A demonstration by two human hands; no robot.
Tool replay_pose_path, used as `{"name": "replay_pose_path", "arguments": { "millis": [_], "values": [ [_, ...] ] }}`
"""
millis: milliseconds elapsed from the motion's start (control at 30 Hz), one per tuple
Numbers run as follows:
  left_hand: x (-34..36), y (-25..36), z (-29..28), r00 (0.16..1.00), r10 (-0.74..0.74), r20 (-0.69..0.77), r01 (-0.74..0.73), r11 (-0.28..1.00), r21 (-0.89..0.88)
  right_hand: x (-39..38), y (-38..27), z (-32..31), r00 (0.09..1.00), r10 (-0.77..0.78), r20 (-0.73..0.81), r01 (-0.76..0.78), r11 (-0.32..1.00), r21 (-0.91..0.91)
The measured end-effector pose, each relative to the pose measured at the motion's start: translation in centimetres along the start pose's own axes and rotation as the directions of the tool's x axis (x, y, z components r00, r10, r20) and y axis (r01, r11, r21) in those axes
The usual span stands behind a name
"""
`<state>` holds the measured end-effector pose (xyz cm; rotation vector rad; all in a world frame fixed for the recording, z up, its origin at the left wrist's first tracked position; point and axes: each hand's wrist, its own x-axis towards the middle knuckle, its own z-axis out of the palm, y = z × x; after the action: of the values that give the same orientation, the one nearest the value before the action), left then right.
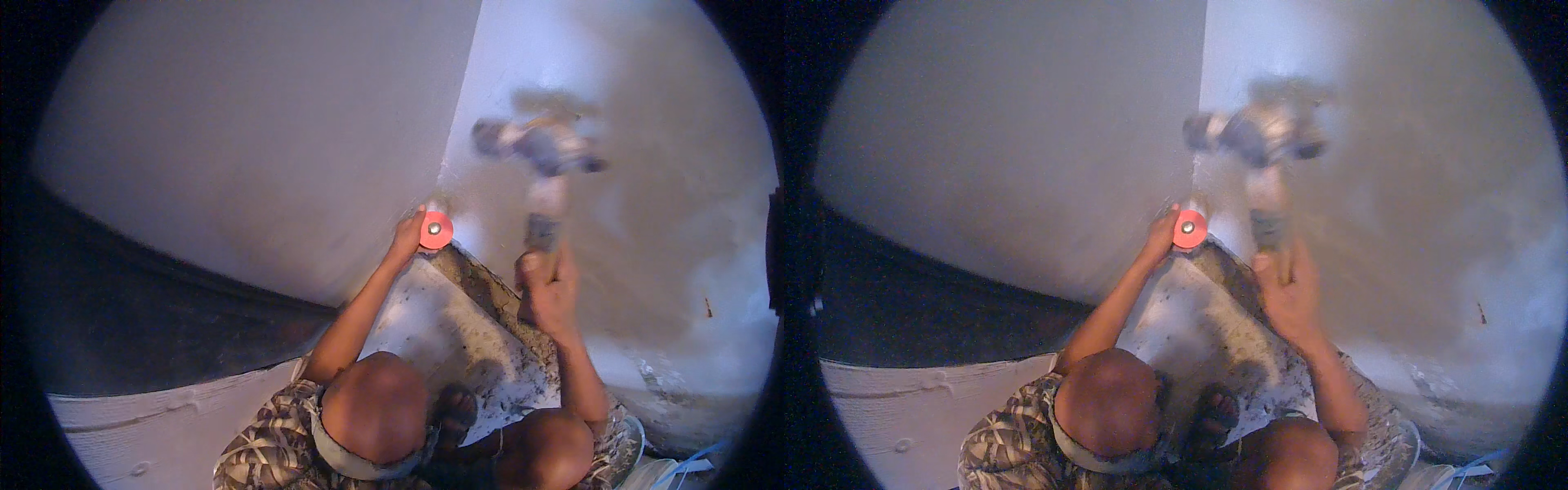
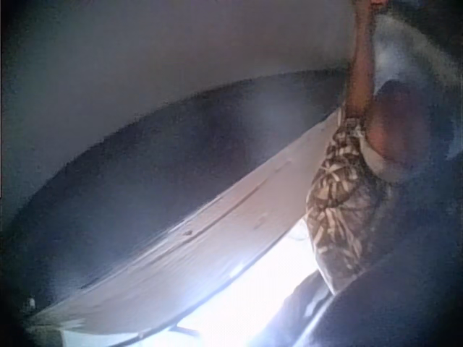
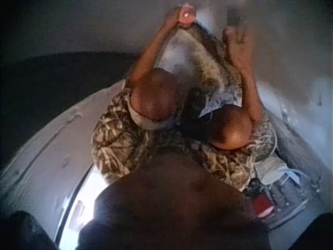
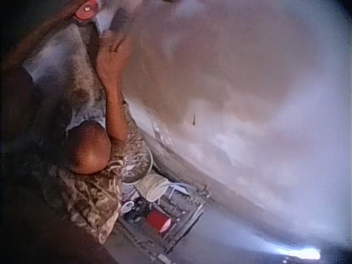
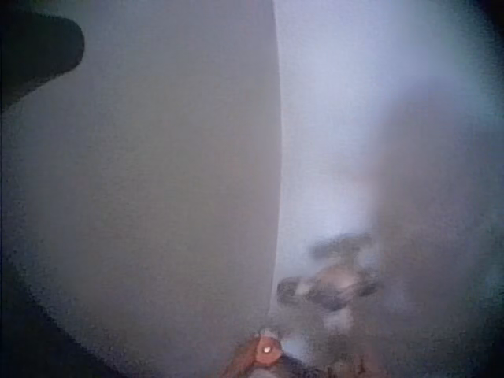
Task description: The person uses a hammer and a red handle tool to chisel away at the base of an interior wall corner.
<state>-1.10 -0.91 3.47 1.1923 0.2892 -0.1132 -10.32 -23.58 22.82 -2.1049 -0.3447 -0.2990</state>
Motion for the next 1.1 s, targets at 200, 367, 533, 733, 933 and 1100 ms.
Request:
{"name": "replay_pose_path", "arguments": {
  "millis": [200, 367, 533, 733, 933, 1100],
  "values": [
    [1.2, -1.5, -3.0, 0.999, 0.034, -0.039, -0.031, 0.997, 0.075, 1.9, -0.5, 1.5, 0.980, -0.044, 0.193, 0.043, 0.999, 0.008],
    [-0.1, 0.0, 0.3, 0.999, 0.013, -0.031, -0.010, 0.996, 0.088, -0.5, 7.1, 3.0, 0.845, 0.267, 0.463, -0.145, 0.948, -0.282],
    [1.2, -1.6, -2.9, 0.984, 0.155, -0.081, -0.139, 0.974, 0.179, -1.0, 3.4, 2.3, 0.882, 0.250, 0.400, -0.196, 0.965, -0.172],
    [1.3, -2.0, -4.3, 0.990, 0.067, -0.122, -0.058, 0.995, 0.080, 4.2, -7.8, -1.1, 0.997, -0.063, -0.032, 0.071, 0.912, 0.404],
    [-1.0, 0.5, 1.3, 0.998, 0.026, -0.063, -0.017, 0.991, 0.130, 0.9, 5.5, 1.0, 0.936, -0.103, 0.335, 0.184, 0.958, -0.220],
    [0.3, -0.8, -3.0, 0.981, 0.183, -0.069, -0.145, 0.917, 0.371, -0.4, 5.6, 3.7, 0.865, 0.225, 0.448, -0.144, 0.968, -0.208]
  ]
}}
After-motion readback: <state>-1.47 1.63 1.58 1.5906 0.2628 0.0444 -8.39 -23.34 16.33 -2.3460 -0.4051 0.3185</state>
